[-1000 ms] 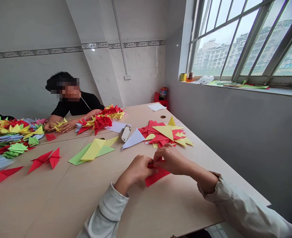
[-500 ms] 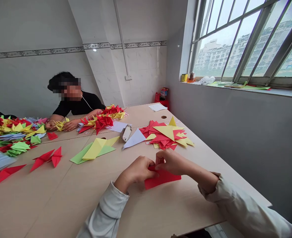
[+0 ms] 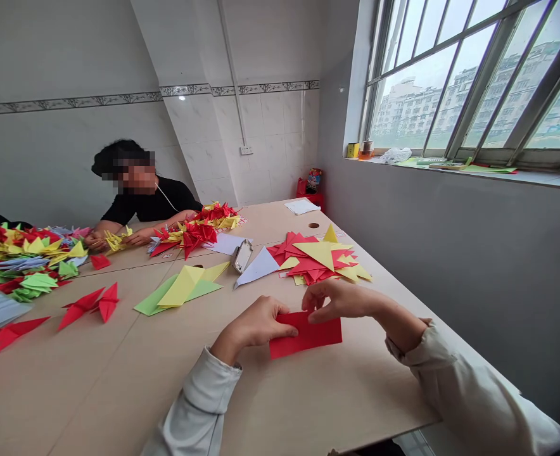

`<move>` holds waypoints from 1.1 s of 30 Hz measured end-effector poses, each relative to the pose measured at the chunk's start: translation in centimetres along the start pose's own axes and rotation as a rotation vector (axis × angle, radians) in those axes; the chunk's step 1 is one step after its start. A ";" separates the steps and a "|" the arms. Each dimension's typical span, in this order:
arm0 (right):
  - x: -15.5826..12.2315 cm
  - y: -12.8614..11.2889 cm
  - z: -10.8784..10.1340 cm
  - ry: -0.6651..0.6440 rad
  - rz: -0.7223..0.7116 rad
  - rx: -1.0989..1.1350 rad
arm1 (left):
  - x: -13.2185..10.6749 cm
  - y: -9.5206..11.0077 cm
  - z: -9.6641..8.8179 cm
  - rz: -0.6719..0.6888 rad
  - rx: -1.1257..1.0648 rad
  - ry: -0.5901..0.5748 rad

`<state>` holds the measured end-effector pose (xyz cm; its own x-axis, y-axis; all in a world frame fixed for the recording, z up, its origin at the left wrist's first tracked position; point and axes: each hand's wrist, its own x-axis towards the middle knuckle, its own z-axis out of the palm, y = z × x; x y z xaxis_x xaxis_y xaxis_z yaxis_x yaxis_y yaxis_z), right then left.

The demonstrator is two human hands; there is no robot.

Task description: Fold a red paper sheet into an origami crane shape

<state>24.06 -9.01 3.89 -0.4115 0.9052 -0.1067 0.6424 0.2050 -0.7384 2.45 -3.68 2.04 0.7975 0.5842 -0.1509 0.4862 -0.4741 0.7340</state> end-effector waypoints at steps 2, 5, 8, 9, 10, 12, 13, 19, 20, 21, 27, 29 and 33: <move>0.4 -0.2 1.1 0.013 0.016 -0.080 | 0.1 0.3 0.2 -0.011 0.009 -0.008; 0.9 0.0 2.4 0.048 0.038 -0.153 | 0.1 0.5 0.5 -0.005 0.027 -0.014; 1.0 0.3 2.5 0.033 0.036 -0.096 | 0.1 0.5 0.6 -0.001 0.033 -0.029; 0.9 0.4 2.2 0.027 0.029 -0.064 | 0.0 0.5 0.5 -0.006 0.034 -0.035; 0.8 0.4 1.9 0.024 0.019 -0.031 | 0.0 0.4 0.4 -0.012 0.033 -0.042; 0.5 0.5 1.0 0.030 0.011 0.025 | -0.1 0.3 0.1 -0.034 0.027 -0.055; 0.4 0.5 0.6 0.036 0.015 0.047 | -0.2 0.2 0.0 -0.045 0.025 -0.058; 0.0 0.0 0.1 0.112 0.021 0.055 | -0.2 -0.2 -0.3 -0.055 0.019 -0.029; 0.0 -0.3 0.5 0.120 0.010 0.025 | -0.2 -0.2 -0.3 -0.049 0.004 -0.031; 0.1 -0.5 0.9 0.123 0.001 -0.010 | -0.1 -0.3 -0.3 -0.043 -0.012 -0.036; 0.5 -0.7 2.0 0.176 0.005 -0.122 | 0.1 -0.5 0.0 -0.010 -0.110 0.016; 0.5 -0.5 1.8 0.184 0.014 -0.117 | 0.3 -0.5 0.0 -0.003 -0.143 0.051; 0.5 -0.3 1.8 0.180 0.023 -0.131 | 0.7 -0.6 0.1 0.016 -0.220 0.131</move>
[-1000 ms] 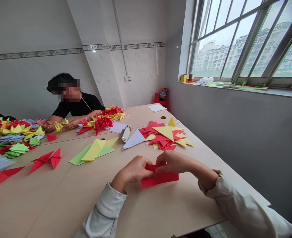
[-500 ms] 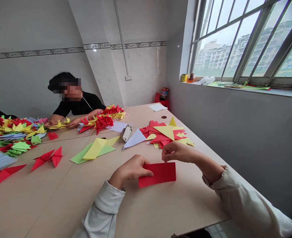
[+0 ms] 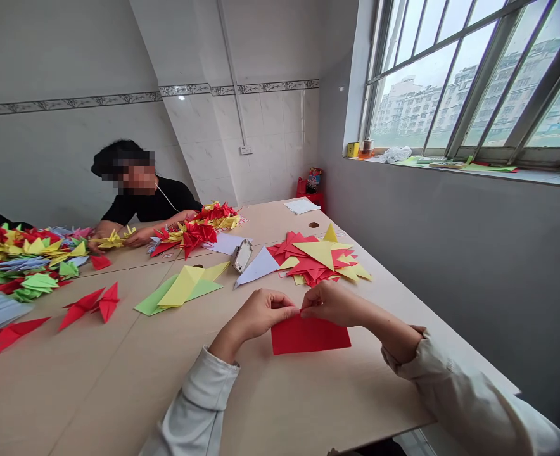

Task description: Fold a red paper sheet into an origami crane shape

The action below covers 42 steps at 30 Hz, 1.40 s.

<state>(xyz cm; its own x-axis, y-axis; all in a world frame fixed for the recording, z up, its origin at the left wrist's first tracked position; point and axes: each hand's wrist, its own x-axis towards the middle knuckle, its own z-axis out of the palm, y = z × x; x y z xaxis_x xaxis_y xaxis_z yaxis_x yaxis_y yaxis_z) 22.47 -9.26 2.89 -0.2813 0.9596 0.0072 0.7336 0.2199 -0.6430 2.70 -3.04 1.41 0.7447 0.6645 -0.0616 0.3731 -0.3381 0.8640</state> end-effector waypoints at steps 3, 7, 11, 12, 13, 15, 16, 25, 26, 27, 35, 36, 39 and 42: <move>0.0 -0.1 0.3 0.011 -0.007 -0.011 | 0.2 -0.1 0.2 -0.005 -0.002 0.045; 0.0 -0.3 0.6 0.031 -0.006 -0.025 | 0.3 -0.1 0.5 -0.016 0.023 0.045; 0.2 -0.1 0.7 0.031 -0.010 -0.018 | 0.3 -0.1 0.5 0.014 0.037 0.047; 0.2 0.0 0.7 0.034 -0.019 -0.013 | 0.3 -0.1 0.5 0.022 0.022 0.050; 0.3 0.2 0.6 0.038 -0.032 -0.007 | 0.3 -0.2 0.4 0.025 0.005 0.053; 0.4 0.6 0.4 0.049 -0.052 0.003 | 0.2 -0.3 0.1 0.017 -0.021 0.060; 0.4 0.8 0.3 0.053 -0.051 0.007 | 0.2 -0.3 -0.1 0.010 -0.023 0.073; 0.5 1.7 -1.0 0.102 0.022 -0.032 | -0.5 -0.3 -2.7 -0.055 0.123 0.247; 0.5 1.8 -1.2 0.125 0.033 -0.039 | -0.6 -0.5 -3.1 -0.077 0.154 0.297; 0.4 1.9 -1.5 0.146 0.047 -0.041 | -0.6 -0.7 -3.6 -0.099 0.183 0.358; 0.6 1.8 -0.3 0.134 0.019 -0.032 | 0.7 -0.2 0.1 0.087 0.207 0.390; 0.7 1.7 0.0 0.134 0.013 -0.028 | 0.9 0.0 0.8 0.090 0.230 0.340; 1.0 2.1 -0.2 0.146 0.024 0.033 | 1.0 0.2 1.4 0.092 0.249 0.301; 1.0 3.8 -2.4 0.187 0.052 0.195 | 0.8 -0.1 0.2 0.109 0.197 0.404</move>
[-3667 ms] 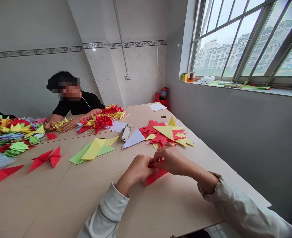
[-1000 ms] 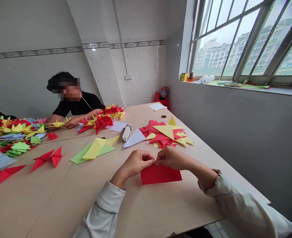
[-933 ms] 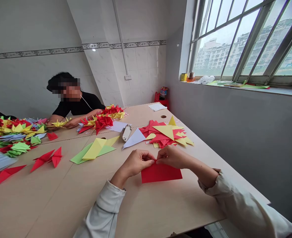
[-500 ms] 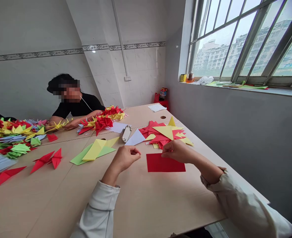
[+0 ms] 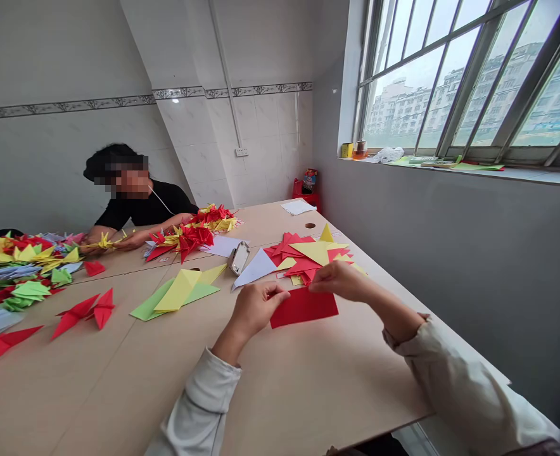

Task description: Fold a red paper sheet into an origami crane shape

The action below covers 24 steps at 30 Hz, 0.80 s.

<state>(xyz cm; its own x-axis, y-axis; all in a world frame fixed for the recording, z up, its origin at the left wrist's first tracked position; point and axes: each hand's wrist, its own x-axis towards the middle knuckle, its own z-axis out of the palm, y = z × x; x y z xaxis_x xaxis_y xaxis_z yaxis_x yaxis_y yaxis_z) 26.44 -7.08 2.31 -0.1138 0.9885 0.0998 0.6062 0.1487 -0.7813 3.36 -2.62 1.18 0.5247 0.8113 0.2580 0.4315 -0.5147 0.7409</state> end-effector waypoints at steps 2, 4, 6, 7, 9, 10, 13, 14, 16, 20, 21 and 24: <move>0.2 0.9 -2.0 0.070 0.048 0.120 | 0.3 -0.6 -0.9 -0.028 -0.104 0.073; 0.2 1.2 -3.3 0.230 0.070 0.236 | 0.6 -1.2 -1.3 -0.078 -0.305 0.132; 0.1 0.8 -3.1 0.290 0.042 0.390 | 0.8 -1.5 -1.3 -0.119 -0.490 0.173; 0.0 0.4 -2.4 0.249 0.021 0.462 | 0.9 -1.6 -1.2 -0.132 -0.546 0.184; -0.1 -0.7 -0.6 0.100 -0.024 0.572 | 0.9 -1.4 -0.9 -0.140 -0.581 0.189; -0.1 -1.2 0.4 0.048 -0.026 0.606 | 0.8 -1.2 -0.7 -0.147 -0.601 0.182; 0.0 -1.9 2.6 0.059 -0.046 0.694 | 0.3 -0.4 -0.5 -0.177 -0.667 0.116; 0.0 -1.9 2.9 0.065 -0.041 0.700 | 0.1 -0.2 -0.6 -0.187 -0.679 0.088; -0.1 -1.8 3.1 0.042 -0.014 0.690 | -0.1 0.1 -0.7 -0.202 -0.678 0.043; -0.6 -2.0 2.6 -0.108 -0.004 0.655 | -0.3 0.4 -1.0 -0.202 -0.611 0.016; -0.7 -2.1 2.5 -0.139 -0.019 0.641 | -0.3 0.4 -1.0 -0.191 -0.581 0.015; -0.7 -2.1 2.2 -0.169 -0.075 0.623 | -0.3 0.4 -1.3 -0.162 -0.497 0.003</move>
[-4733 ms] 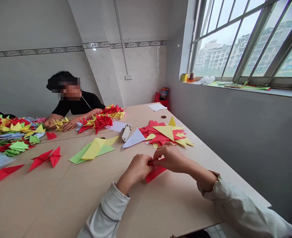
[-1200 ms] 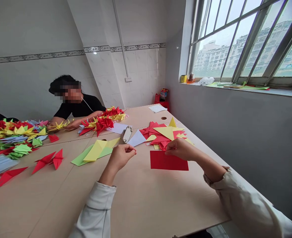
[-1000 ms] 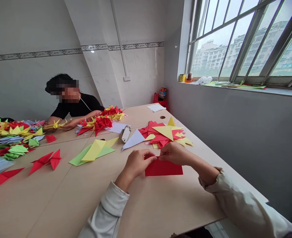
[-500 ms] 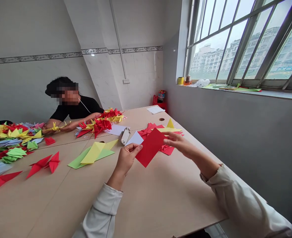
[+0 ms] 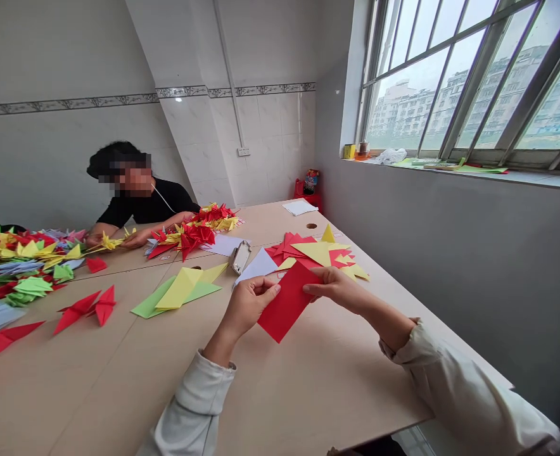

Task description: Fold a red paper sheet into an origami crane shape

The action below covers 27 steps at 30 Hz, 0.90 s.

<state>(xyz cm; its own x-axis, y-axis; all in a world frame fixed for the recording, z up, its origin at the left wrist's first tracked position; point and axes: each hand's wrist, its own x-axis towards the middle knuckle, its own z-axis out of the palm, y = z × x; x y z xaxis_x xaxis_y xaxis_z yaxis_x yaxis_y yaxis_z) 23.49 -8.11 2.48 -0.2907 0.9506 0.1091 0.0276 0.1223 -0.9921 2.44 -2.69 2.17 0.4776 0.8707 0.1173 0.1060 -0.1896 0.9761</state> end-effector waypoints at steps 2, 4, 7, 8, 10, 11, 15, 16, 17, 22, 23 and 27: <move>0.2 0.3 -0.2 0.016 -0.029 0.009 | 0.0 0.1 -0.2 -0.004 0.015 -0.011; 0.4 0.7 -0.4 0.052 -0.053 0.014 | 0.0 0.2 -0.3 -0.022 -0.005 -0.022; 0.5 1.1 -0.4 0.103 -0.084 -0.006 | 0.1 0.2 -0.6 -0.067 -0.063 -0.030; 0.5 1.1 -0.3 0.107 -0.097 -0.025 | 0.1 0.2 -0.7 -0.085 -0.076 -0.031; 0.4 1.0 0.1 0.112 -0.131 -0.096 | 0.1 0.2 -0.7 -0.107 -0.082 -0.032; 0.3 0.9 0.3 0.120 -0.149 -0.144 | 0.1 0.2 -0.7 -0.109 -0.082 -0.038; -0.2 0.5 1.1 0.150 -0.183 -0.315 | -0.2 0.4 -0.5 -0.131 -0.085 -0.109; -0.2 0.4 1.2 0.150 -0.185 -0.339 | -0.3 0.5 -0.4 -0.139 -0.077 -0.132; -0.3 0.3 1.2 0.149 -0.188 -0.357 | -0.4 0.6 -0.4 -0.140 -0.068 -0.154; -0.3 0.3 0.9 0.157 -0.203 -0.379 | -0.8 1.1 -0.6 -0.086 -0.088 -0.250; -0.3 0.4 0.9 0.144 -0.203 -0.390 | -0.7 1.0 -0.6 -0.090 -0.075 -0.248; -0.4 0.6 1.2 0.050 -0.202 -0.419 | -0.4 0.3 -0.2 -0.145 0.013 -0.146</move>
<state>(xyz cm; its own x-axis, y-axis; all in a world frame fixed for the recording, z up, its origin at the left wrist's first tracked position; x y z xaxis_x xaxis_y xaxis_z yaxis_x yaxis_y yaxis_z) 22.50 -8.76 1.72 -0.2834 0.9072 0.3109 0.3624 0.4015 -0.8411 2.14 -3.02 2.46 0.5780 0.8143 -0.0532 0.1935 -0.0734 0.9783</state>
